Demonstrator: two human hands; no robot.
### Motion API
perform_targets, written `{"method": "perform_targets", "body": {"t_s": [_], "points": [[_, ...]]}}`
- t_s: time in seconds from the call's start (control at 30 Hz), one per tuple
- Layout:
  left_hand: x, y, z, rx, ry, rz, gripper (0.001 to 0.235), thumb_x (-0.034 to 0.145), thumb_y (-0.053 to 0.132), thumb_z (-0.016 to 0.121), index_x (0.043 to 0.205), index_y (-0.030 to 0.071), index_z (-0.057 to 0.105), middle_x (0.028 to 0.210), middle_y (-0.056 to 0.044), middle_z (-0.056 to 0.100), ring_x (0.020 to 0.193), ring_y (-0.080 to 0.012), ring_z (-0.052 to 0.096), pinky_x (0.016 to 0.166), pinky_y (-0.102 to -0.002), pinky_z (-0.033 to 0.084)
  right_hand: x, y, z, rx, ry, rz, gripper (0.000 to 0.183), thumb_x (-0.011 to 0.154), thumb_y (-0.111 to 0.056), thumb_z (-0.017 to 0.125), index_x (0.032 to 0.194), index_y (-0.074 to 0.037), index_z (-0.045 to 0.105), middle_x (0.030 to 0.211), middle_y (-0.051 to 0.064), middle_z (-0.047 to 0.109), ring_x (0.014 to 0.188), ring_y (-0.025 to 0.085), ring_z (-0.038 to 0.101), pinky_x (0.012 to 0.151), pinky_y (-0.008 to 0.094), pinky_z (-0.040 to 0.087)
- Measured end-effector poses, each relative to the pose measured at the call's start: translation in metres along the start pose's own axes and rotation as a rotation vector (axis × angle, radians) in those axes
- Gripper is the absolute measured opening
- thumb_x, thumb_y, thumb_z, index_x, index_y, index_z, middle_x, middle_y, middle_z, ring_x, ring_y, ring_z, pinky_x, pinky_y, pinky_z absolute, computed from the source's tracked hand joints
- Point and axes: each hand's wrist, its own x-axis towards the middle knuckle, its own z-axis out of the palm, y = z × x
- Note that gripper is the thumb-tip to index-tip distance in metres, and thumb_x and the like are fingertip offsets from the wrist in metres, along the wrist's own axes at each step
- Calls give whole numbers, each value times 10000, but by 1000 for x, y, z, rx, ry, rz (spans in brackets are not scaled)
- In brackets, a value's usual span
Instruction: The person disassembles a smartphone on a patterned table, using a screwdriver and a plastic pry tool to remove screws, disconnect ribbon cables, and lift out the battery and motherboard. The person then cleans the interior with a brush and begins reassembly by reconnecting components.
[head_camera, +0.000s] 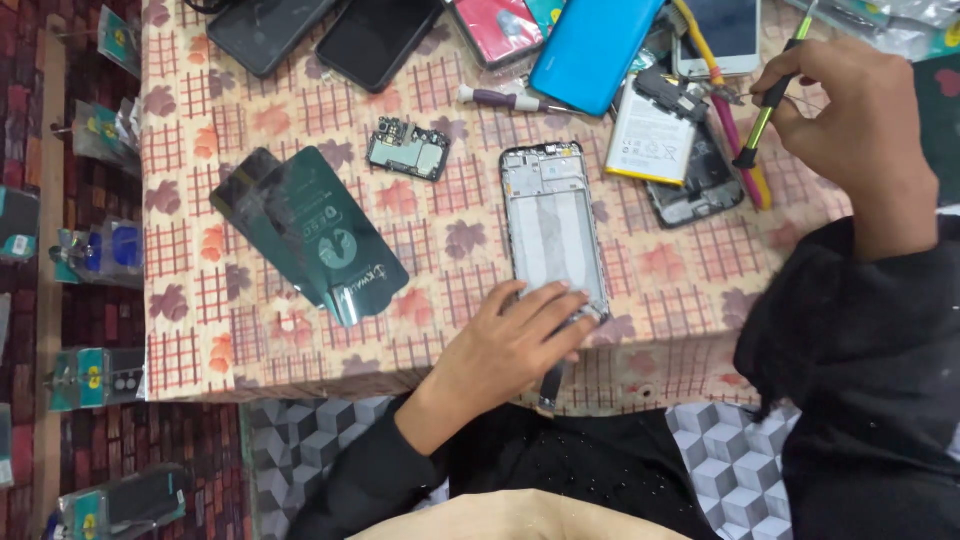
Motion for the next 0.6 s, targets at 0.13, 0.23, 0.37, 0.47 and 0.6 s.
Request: {"method": "perform_targets", "body": {"t_s": [0.13,0.23,0.37,0.47,0.6], "points": [[0,4,-1,43,81,-83,434,967,442,686,1330,205,653,1270,-1,659,1216,-169,595,1001,-425,433,-22,14,2,22,6,79,205,874,91,740,1023,-36,679,989,101,708,895,260,691,793,331,570],[-7,8,2,-25,89,-173,527,935,498,696,1356,184,647,1227,5,671,1181,-163,608,981,-415,431,-41,22,11,35,-2,102,234,872,126,686,1043,-32,666,1022,116,690,939,288,662,813,350,575],[-5,10,-3,-102,96,-229,548,929,498,721,1348,153,645,1230,2,672,1194,-171,607,986,-382,433,-47,30,10,-33,60,178,329,865,181,536,1088,-29,654,1056,119,669,969,328,607,855,409,534],[-2,7,-6,-124,75,-236,493,887,428,748,1294,165,657,1214,13,684,1188,-167,614,976,-381,425,-46,27,1,-101,50,294,330,894,156,509,1096,-46,673,1036,134,652,1021,360,599,908,465,474],[0,2,-9,-107,66,-206,426,856,283,778,1259,182,686,1201,28,689,1155,-168,620,954,-370,445,-36,5,-6,21,-159,446,208,1040,13,552,1141,-68,714,1069,171,663,1072,385,600,970,476,471]]}}
